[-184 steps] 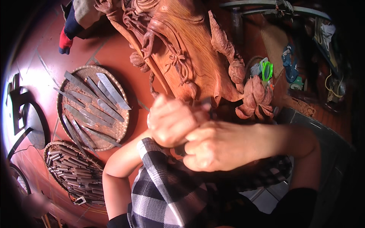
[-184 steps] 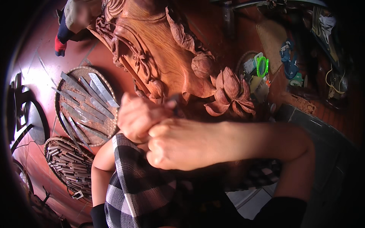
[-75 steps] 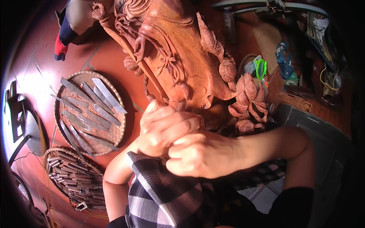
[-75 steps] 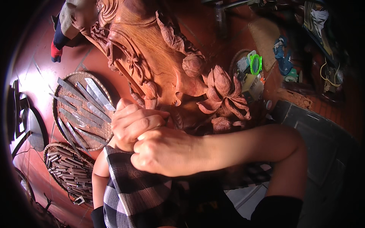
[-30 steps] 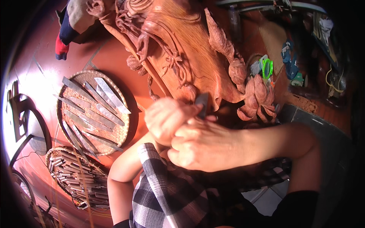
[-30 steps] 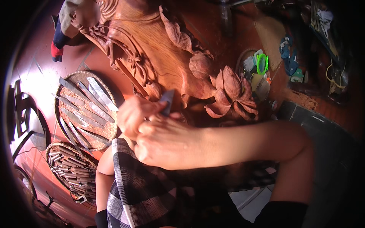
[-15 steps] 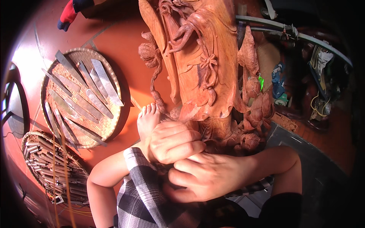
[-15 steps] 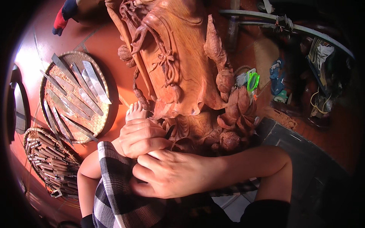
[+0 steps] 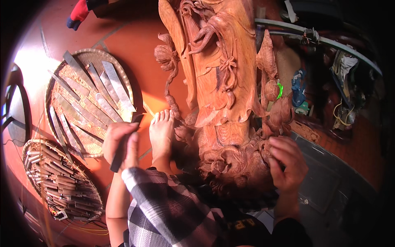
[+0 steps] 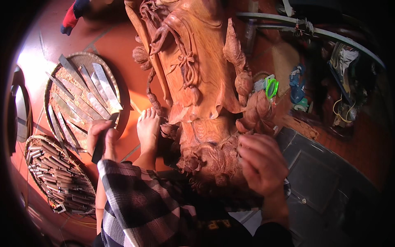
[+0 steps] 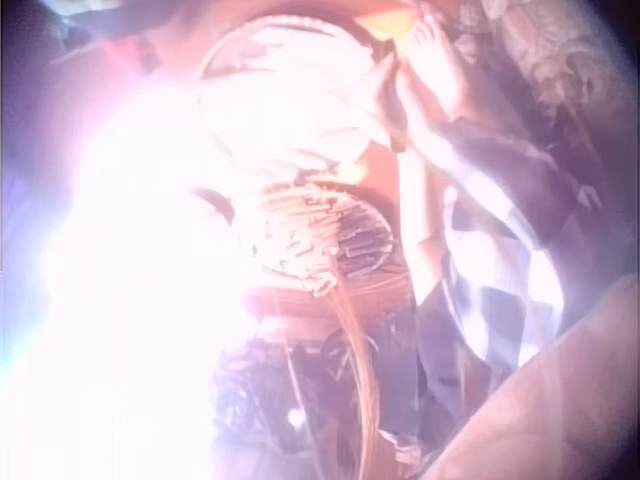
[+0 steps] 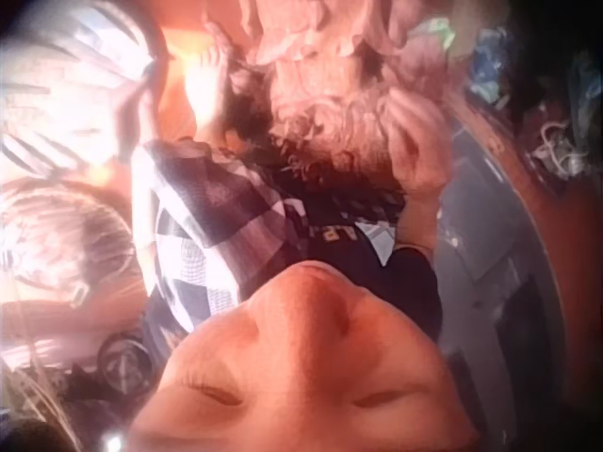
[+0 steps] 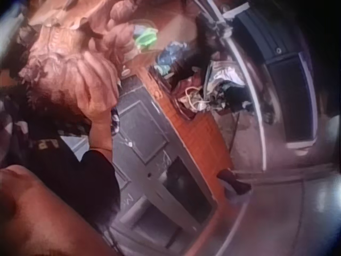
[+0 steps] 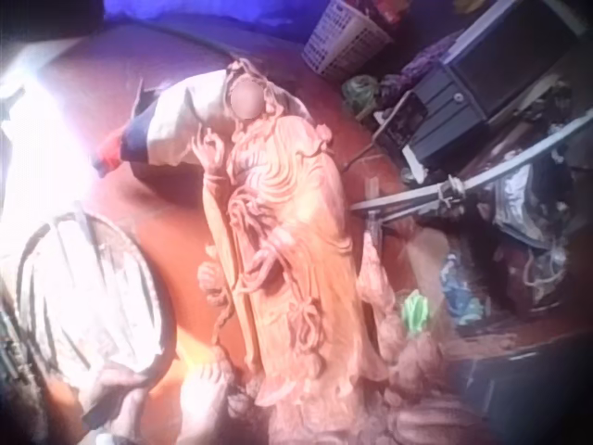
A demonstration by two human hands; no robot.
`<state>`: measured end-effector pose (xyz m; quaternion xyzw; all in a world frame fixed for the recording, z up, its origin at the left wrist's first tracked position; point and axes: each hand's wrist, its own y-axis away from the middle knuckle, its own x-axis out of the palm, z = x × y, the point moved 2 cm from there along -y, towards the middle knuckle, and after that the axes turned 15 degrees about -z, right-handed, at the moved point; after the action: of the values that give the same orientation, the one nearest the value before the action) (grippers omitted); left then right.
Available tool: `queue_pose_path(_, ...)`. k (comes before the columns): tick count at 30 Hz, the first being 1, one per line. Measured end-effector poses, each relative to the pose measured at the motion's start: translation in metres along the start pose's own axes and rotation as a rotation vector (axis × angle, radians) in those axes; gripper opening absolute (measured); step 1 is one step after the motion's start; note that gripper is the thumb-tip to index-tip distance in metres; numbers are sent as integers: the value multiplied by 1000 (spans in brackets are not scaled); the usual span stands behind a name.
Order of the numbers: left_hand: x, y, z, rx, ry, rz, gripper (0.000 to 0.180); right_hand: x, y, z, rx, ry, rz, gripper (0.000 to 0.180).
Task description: The person carves a wooden sculpture using various chisels and a mallet. They switch between tools to refine details on the figure and surrounding elements, occasionally brushing away wood shavings.
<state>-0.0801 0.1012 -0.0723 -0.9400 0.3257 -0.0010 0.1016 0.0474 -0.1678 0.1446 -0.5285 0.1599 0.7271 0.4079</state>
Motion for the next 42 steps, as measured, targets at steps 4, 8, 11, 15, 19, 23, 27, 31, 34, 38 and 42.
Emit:
queue_pose_path(4, -42, 21, 18, -354, -157, -153, 25, 11, 19, -15, 87, 62, -9, 22)
queue_pose_path(8, -87, 53, 47, -716, -130, -311, 26, 19, 21, -11, -43, 132, 34, 22)
queue_pose_path(11, -111, 37, 37, -733, -492, -201, 23, 19, 23, -9, -69, 121, 25, 20)
queue_pose_path(15, -131, 30, 82, -604, -502, -133, 23, 21, 24, -11, -108, 103, -20, 17)
queue_pose_path(19, -124, 37, 87, -684, -330, -210, 13, 21, 18, -15, -78, 76, 12, 20)
queue_pose_path(23, -155, 40, 103, -500, -550, -253, 23, 17, 22, -20, -54, 37, -14, 19)
queue_pose_path(27, -180, 35, 113, -534, -965, -79, 30, 14, 23, -21, -45, 24, -9, 19)
queue_pose_path(31, -195, 45, 137, -448, -1084, -103, 31, 15, 21, -21, -53, 3, -2, 19)
queue_pose_path(34, -186, 52, 135, -286, -1149, -198, 34, 16, 21, -17, -65, 23, 9, 20)
queue_pose_path(38, -173, 49, 137, -223, -1319, -258, 42, 18, 22, -14, -72, 32, 30, 18)
queue_pose_path(42, -142, 34, 115, 6, -1206, -368, 15, 15, 25, -17, -75, 44, 39, 16)
